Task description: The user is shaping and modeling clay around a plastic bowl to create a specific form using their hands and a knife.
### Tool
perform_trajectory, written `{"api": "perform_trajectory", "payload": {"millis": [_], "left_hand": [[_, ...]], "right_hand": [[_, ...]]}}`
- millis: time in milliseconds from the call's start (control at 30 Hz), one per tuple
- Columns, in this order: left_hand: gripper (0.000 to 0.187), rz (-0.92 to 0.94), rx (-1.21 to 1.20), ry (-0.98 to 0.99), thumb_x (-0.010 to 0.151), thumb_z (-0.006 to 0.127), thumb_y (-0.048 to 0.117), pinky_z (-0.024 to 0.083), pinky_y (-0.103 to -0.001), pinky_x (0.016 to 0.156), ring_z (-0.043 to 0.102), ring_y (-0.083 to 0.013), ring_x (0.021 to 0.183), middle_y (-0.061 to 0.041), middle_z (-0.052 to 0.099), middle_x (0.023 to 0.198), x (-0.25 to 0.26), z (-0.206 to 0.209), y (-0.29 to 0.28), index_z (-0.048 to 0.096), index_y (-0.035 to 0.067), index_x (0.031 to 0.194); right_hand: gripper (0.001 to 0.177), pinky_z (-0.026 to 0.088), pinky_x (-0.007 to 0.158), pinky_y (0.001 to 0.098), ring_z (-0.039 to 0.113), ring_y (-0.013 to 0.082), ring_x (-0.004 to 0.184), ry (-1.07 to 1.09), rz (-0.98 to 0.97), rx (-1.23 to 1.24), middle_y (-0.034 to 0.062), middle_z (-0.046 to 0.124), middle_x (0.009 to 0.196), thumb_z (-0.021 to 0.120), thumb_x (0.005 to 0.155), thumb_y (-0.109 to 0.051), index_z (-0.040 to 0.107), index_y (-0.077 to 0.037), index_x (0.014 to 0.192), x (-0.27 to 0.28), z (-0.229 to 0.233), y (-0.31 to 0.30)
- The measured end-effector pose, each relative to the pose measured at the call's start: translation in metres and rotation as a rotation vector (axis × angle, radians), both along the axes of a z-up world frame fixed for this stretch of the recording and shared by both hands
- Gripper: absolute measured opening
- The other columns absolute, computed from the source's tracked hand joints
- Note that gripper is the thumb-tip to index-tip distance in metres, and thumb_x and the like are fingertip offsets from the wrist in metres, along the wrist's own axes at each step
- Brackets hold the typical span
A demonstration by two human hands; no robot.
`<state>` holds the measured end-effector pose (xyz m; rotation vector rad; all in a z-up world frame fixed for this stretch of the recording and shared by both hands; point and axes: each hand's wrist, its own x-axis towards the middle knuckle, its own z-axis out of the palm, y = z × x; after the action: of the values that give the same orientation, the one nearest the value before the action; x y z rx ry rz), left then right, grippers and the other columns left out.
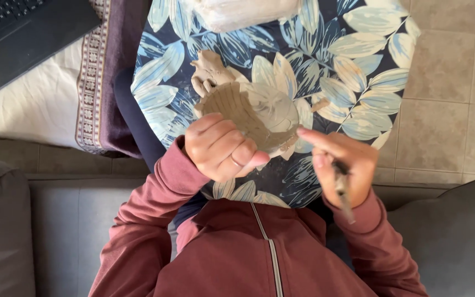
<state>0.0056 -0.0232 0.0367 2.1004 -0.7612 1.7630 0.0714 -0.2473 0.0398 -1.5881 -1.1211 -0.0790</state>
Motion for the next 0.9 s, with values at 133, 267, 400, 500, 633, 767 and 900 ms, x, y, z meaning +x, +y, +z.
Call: {"api": "perform_trajectory", "payload": {"millis": [133,267,400,500,633,767,900], "left_hand": [[0.041,0.082,0.044,0.055,0.105,0.054,0.024,0.044,-0.028,0.049,0.042,-0.0157,0.046,-0.001,0.037,0.057,-0.002,-0.002,-0.002,0.052,0.01,0.067],[0.039,0.086,0.029,0.106,0.106,0.052,0.024,0.045,-0.029,0.05,0.044,-0.0156,0.047,0.0,0.037,0.059,-0.007,0.0,-0.002,0.052,0.011,0.069],[0.041,0.043,-0.004,0.138,0.105,0.052,0.022,0.045,-0.028,0.046,0.042,-0.0151,0.043,0.0,0.036,0.057,-0.011,0.003,-0.001,0.051,0.011,0.066],[0.04,0.05,-0.025,0.125,0.105,0.052,0.022,0.044,-0.028,0.046,0.041,-0.0148,0.042,0.001,0.036,0.056,-0.01,0.006,0.0,0.05,0.012,0.066],[0.044,0.021,-0.106,0.158,0.104,0.057,0.023,0.04,-0.026,0.041,0.038,-0.013,0.039,0.003,0.035,0.053,-0.009,-0.017,0.002,0.048,0.013,0.062],[0.042,-0.119,-0.359,0.338,0.099,0.063,0.017,0.042,-0.031,0.04,0.043,-0.0192,0.036,0.001,0.042,0.05,-0.005,-0.011,-0.003,0.052,0.013,0.059],[0.041,-0.116,-0.499,0.407,0.1,0.061,0.013,0.042,-0.036,0.041,0.045,-0.0297,0.038,-0.006,0.042,0.051,-0.016,-0.012,-0.014,0.049,0.008,0.061]], "right_hand": [[0.034,0.042,0.045,0.0306,0.038,0.0146,0.039,-0.033,-0.008,0.042,0.0043,0.049,0.051,0.054,0.097,-0.014,0.078,0.006,0.112,-0.016,0.003,0.006],[0.037,0.043,0.044,0.0352,0.041,0.0199,0.037,-0.146,-0.076,-0.025,0.0065,0.047,0.05,0.05,0.102,-0.018,0.079,0.002,0.112,-0.014,0.007,0.008],[0.035,0.046,0.041,0.0282,0.051,0.0152,0.036,-0.008,0.001,0.055,0.0081,0.052,0.049,0.048,0.1,-0.005,0.073,0.01,0.119,0.004,-0.006,0.004],[0.036,0.038,0.044,0.0292,0.04,0.0116,0.038,-0.063,-0.043,0.085,0.0061,0.048,0.051,0.052,0.104,-0.017,0.073,0.004,0.123,0.001,-0.003,0.007],[0.041,0.04,0.046,0.03,0.042,0.0128,0.039,-0.113,-0.108,0.037,0.0068,0.051,0.052,0.048,0.105,-0.018,0.071,0.009,0.125,-0.005,0.01,0.003],[0.036,0.044,0.045,0.0283,0.052,0.0126,0.039,-0.158,-0.128,0.04,-0.0011,0.053,0.049,0.057,0.099,-0.019,0.073,0.005,0.121,-0.021,0.012,0.008],[0.039,0.048,0.045,0.0293,0.051,0.0136,0.039,-0.361,-0.113,-0.04,-0.0007,0.053,0.048,0.06,0.091,-0.02,0.078,0.002,0.119,-0.029,0.021,0.016]]}}
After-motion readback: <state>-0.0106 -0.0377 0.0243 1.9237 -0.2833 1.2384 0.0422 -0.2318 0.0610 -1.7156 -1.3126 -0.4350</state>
